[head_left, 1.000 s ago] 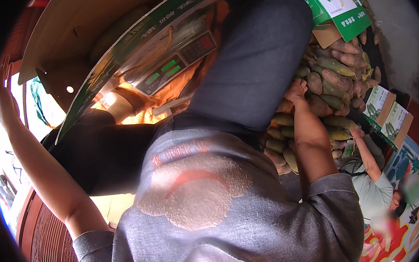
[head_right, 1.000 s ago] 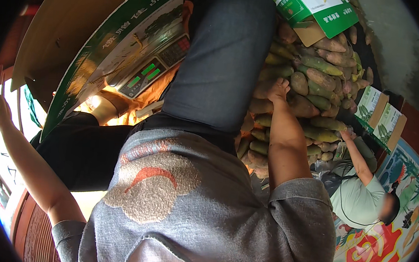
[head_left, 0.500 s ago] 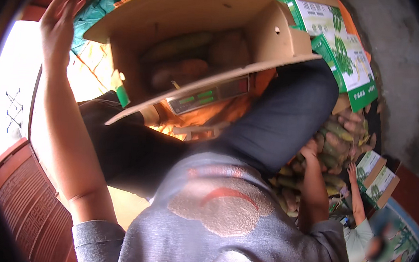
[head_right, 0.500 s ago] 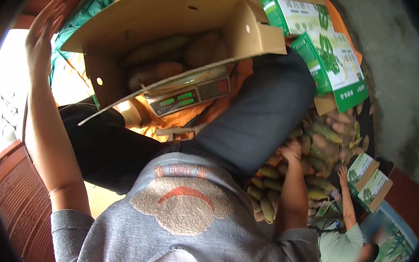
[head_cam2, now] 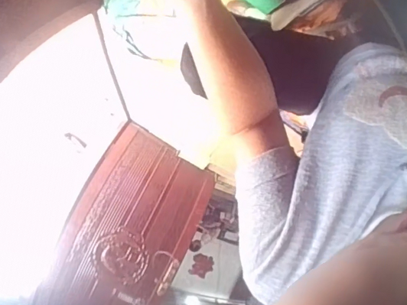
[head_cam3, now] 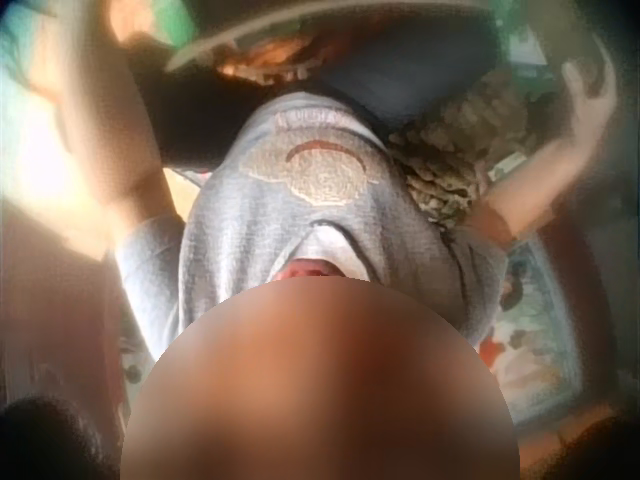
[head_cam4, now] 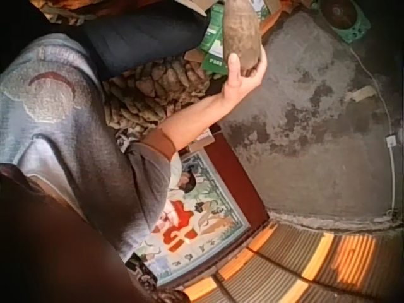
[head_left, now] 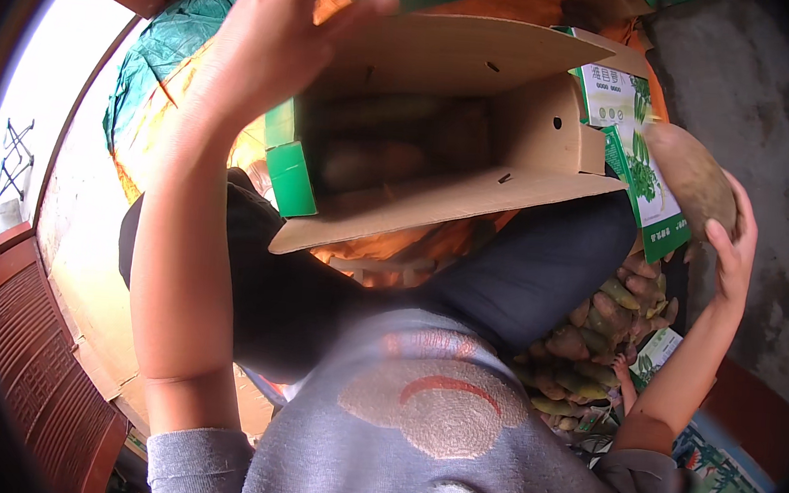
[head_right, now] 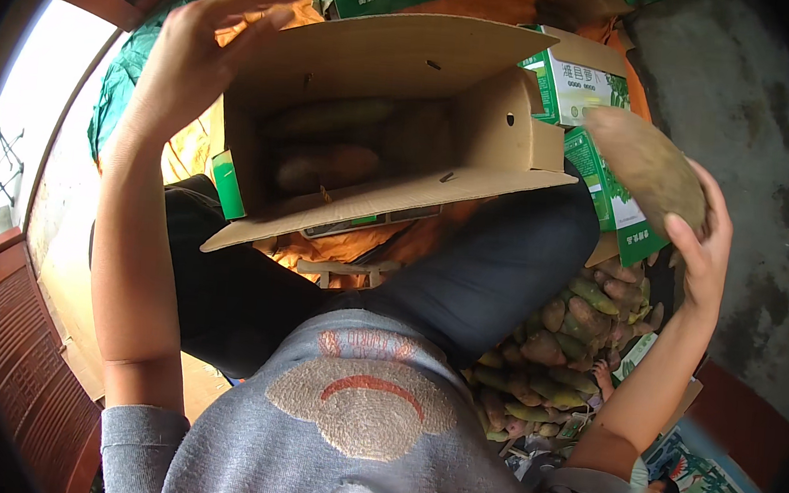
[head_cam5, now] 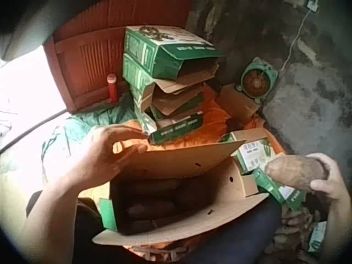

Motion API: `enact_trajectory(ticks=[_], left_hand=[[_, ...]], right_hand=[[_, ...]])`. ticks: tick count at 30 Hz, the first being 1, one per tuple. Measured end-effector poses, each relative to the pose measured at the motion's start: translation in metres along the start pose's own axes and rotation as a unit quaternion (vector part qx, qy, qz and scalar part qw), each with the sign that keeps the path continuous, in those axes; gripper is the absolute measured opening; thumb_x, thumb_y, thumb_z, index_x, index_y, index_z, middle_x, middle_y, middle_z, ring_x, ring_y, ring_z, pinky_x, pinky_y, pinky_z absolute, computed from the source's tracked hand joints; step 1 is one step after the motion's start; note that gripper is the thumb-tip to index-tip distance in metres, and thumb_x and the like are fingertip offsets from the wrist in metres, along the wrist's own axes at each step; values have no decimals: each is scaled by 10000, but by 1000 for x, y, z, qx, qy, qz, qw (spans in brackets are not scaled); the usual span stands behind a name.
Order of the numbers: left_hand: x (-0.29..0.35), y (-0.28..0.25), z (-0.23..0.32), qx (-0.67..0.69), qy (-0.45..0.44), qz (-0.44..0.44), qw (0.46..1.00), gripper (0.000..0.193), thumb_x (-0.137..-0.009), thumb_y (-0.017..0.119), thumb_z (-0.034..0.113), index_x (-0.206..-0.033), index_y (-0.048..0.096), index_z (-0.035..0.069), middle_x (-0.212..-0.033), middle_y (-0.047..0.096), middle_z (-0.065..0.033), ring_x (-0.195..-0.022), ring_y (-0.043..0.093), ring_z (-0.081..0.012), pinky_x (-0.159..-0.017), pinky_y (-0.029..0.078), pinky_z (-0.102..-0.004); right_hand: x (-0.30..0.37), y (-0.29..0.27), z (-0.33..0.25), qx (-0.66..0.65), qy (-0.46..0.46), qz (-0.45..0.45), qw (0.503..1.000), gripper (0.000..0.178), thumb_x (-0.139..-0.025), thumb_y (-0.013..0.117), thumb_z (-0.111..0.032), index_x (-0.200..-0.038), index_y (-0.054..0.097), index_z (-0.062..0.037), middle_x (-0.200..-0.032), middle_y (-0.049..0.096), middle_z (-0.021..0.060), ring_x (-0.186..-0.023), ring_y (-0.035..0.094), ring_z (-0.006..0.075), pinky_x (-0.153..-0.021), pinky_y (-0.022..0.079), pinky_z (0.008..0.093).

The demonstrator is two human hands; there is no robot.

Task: Packing radishes or similar produce into cardboard boxes from a pile on the floor while using a digital scale.

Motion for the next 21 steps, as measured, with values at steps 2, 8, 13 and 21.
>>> enact_trajectory(ticks=[2,8,13,21], left_hand=[[9,8,1,-44,-32,-47,997,261,-935,685,231,-1125,729,58,-1088,725,-149,-994,689,-340,-879,531,-388],[15,17,-7,-87,-37,-43,995,188,-912,646,148,-1041,739,49,-1010,726,-146,-926,678,-361,-824,538,-439],[15,17,-11,-90,-28,-53,994,186,-922,628,149,-1034,738,50,-986,726,-150,-908,682,-357,-826,544,-437],[13,16,-7,-99,-17,-48,994,195,-921,629,148,-1043,737,41,-983,725,-155,-923,682,-357,-830,543,-436]], right_hand=[[-40,63,-34,126,-57,-105,985,673,-761,796,-285,-1318,570,19,-1223,646,133,-1166,609,250,-1026,447,364],[-106,219,-28,352,-162,-328,862,717,-704,816,-390,-1256,604,15,-1136,677,224,-1073,650,359,-960,500,415],[-136,252,16,297,-3,-425,855,772,-712,834,-401,-1310,577,15,-1222,642,244,-1160,611,359,-999,480,411],[-132,277,43,313,-48,-468,825,512,-904,670,-154,-1393,541,-70,-1347,604,190,-1269,555,349,-1081,439,410]])
Point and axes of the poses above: each hand's wrist, its own x-axis away from the middle knuckle, its own y-axis out of the palm, z = x × y, the point moved 6 cm from there along -x, towards the middle knuckle
